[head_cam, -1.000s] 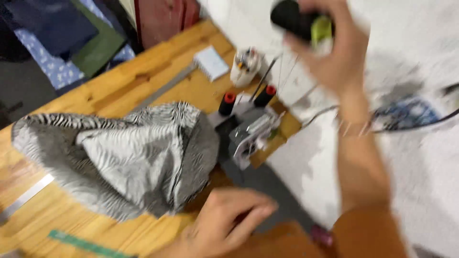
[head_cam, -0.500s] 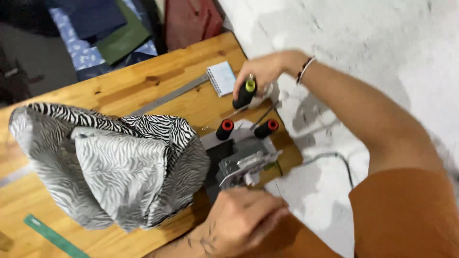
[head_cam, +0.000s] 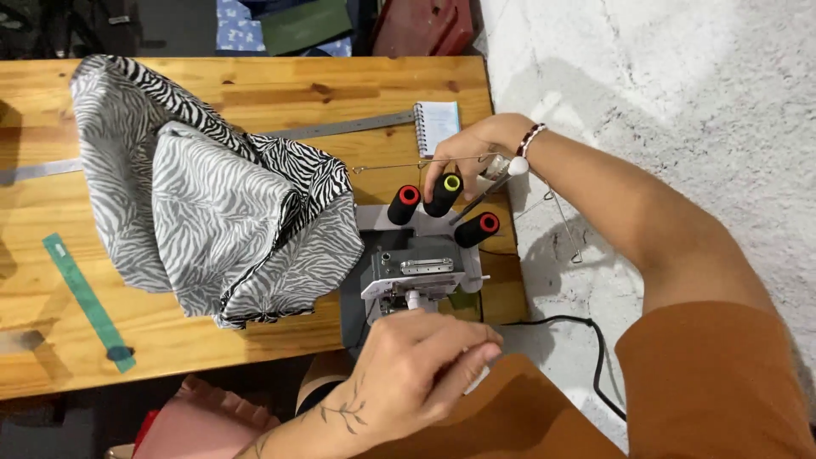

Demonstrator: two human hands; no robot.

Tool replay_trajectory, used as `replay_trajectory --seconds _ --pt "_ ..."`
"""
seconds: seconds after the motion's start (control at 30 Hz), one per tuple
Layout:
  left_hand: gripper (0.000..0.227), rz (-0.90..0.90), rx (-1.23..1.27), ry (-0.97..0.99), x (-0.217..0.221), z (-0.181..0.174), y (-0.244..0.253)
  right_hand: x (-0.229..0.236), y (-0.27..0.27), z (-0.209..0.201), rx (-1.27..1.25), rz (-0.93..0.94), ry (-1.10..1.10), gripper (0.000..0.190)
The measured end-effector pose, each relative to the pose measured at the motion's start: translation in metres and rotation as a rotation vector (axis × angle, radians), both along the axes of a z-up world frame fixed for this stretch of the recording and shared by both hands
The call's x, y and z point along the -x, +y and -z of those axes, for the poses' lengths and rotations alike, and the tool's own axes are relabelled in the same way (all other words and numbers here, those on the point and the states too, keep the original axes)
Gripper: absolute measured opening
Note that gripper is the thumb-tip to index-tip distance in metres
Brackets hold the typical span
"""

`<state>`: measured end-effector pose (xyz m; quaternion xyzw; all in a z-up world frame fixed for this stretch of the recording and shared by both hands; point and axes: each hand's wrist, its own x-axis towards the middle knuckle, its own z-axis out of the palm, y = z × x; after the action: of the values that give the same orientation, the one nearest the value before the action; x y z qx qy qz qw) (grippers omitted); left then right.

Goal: The person threads a white Singer sewing machine with black thread, guiding it through the tension discs and needle. They then move to a serger, place a spool of thread on a holder, and use scissors to cut the thread.

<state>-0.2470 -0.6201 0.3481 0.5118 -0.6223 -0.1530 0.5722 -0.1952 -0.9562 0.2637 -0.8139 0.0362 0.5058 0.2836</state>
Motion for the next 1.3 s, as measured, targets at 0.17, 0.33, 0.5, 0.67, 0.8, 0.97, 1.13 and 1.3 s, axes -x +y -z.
replay_trajectory --seconds 0.17,0.33,0.5,0.67,0.8,0.97,1.13,1.3 --pt "0.021 -0.074 -0.076 0.024 -0.012 -0.012 -0.013 0.003 -0.007 0.011 -0.081 -0.052 0.025 0.067" --pt "0.028 0.175 -0.405 0.649 -0.047 -0.030 -0.052 0.008 0.003 -0.081 0.274 0.231 -0.142 0.054" --pt "0.023 0.429 -0.331 1.112 -0.080 -0.039 -0.104 0.060 0.023 -0.174 0.636 0.528 -0.691 0.034" --pt "0.022 0.459 -0.309 1.117 -0.094 -0.053 -0.139 0.126 0.053 -0.198 0.591 0.425 -1.444 0.014" --pt "0.026 0.427 -0.351 1.127 -0.100 -0.059 -0.158 0.143 0.100 -0.199 0.591 0.646 -1.533 0.012" --pt "0.024 0.472 -0.385 1.181 -0.107 -0.066 -0.169 0.128 0.150 -0.151 0.466 1.092 -1.414 0.013" --pt "0.025 0.489 -0.324 1.183 -0.109 -0.060 -0.176 0.096 0.160 -0.112 0.036 1.540 -1.411 0.026" --pt "0.026 0.445 -0.219 1.151 -0.107 -0.051 -0.181 0.074 0.161 -0.101 -0.044 1.627 -1.562 0.026"
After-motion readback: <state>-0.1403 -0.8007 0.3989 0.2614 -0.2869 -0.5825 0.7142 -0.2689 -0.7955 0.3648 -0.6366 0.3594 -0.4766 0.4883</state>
